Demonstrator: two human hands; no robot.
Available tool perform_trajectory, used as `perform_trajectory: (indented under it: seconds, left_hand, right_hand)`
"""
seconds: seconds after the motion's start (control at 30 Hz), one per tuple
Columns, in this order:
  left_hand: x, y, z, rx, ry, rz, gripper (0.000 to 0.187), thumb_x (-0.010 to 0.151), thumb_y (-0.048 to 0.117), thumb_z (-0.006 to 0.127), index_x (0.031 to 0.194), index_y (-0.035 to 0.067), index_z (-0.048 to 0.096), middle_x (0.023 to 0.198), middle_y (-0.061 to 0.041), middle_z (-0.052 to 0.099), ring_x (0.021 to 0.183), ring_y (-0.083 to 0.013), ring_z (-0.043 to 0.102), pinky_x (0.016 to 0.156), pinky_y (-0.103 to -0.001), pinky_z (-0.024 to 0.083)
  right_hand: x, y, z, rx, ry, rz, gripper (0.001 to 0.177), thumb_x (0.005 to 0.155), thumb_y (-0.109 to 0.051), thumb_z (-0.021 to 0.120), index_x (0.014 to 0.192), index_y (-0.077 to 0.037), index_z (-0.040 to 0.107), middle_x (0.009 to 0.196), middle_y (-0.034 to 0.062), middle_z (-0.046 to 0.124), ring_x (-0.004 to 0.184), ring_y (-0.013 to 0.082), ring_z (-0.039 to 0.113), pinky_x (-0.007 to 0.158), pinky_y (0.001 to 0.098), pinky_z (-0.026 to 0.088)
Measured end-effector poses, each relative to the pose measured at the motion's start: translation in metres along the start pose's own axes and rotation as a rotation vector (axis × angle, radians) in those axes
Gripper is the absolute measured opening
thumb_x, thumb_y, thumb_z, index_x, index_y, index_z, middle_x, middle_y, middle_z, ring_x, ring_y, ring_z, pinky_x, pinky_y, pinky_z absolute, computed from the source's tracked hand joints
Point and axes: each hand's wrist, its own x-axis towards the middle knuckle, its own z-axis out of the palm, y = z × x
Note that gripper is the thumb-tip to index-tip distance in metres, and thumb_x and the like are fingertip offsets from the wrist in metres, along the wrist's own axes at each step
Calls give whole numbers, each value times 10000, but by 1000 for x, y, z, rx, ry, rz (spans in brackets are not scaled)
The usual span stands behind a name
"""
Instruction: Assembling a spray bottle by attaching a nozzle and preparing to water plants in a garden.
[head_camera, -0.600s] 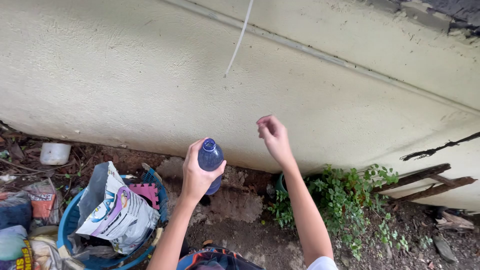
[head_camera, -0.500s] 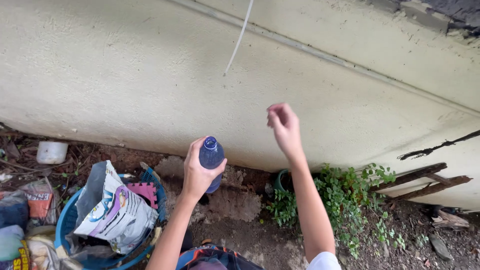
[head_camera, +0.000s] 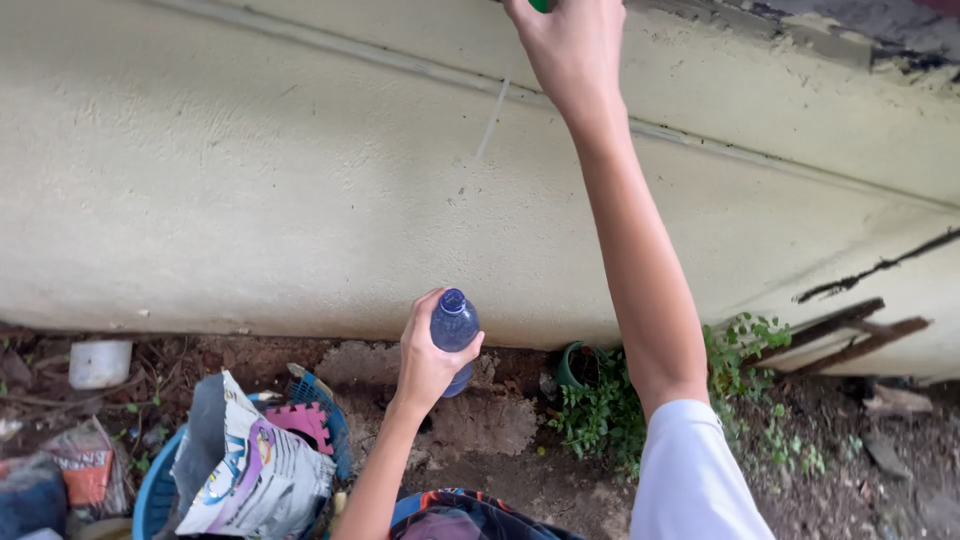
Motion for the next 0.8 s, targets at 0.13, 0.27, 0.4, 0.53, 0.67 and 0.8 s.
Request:
perform_trajectory:
  seconds: [0.13,0.27,0.4,0.53,0.67,0.8]
  left_hand:
    - [14,-14,-13,-40,-26,-99,751,716,219,918,1345,68,536,1322,-149,622,1146,-296,684,1019,-421,577]
    - [22,-7,-35,50,51,11,730,707,146,915,1328,32,549,1317,-176,621,1180,-324,665,1024,-426,560]
    - [34,-11,-43,81,61,99,725,714,138,915,1329,25,547,1325,-191,606,1211,-342,646,1046,-436,543]
    - [38,-7,-46,55,29,73,741,718,160,915,1341,24,537,1339,-196,599,1207,-325,647,1046,-425,547]
    - [35,0,-55,18,-4,58,745,727,159,914,1350,22,527,1326,-185,600,1211,-319,644,1053,-425,543]
    - [29,5,-61,-34,-15,28,723,722,156,915,1328,27,543,1312,-174,614,1191,-304,659,1049,-414,550]
  right_hand:
    - [-10,7,-10,79,208,-302,137,1034,-133,705,1029,1,681,936,105,733,794,223,723,699,344,583]
    - [-49,-6,-41,-109,185,-209,156,1039,-92,756,1000,10,644,856,128,695,743,249,670,689,389,531]
    - [-78,-33,-76,209,167,-120,289,1132,-42,691,1343,12,501,1052,121,723,857,138,748,744,287,615]
    - [-100,-57,-93,541,171,-42,443,1153,-34,623,1502,-25,351,1284,139,691,926,132,752,818,254,658]
    - [-124,-57,-95,591,190,-175,574,1215,-32,620,1581,-81,181,1237,153,609,953,173,675,819,292,598]
    - [-145,-59,-94,549,380,-101,534,1144,-78,735,1479,-86,319,1234,122,541,1017,198,655,803,348,603]
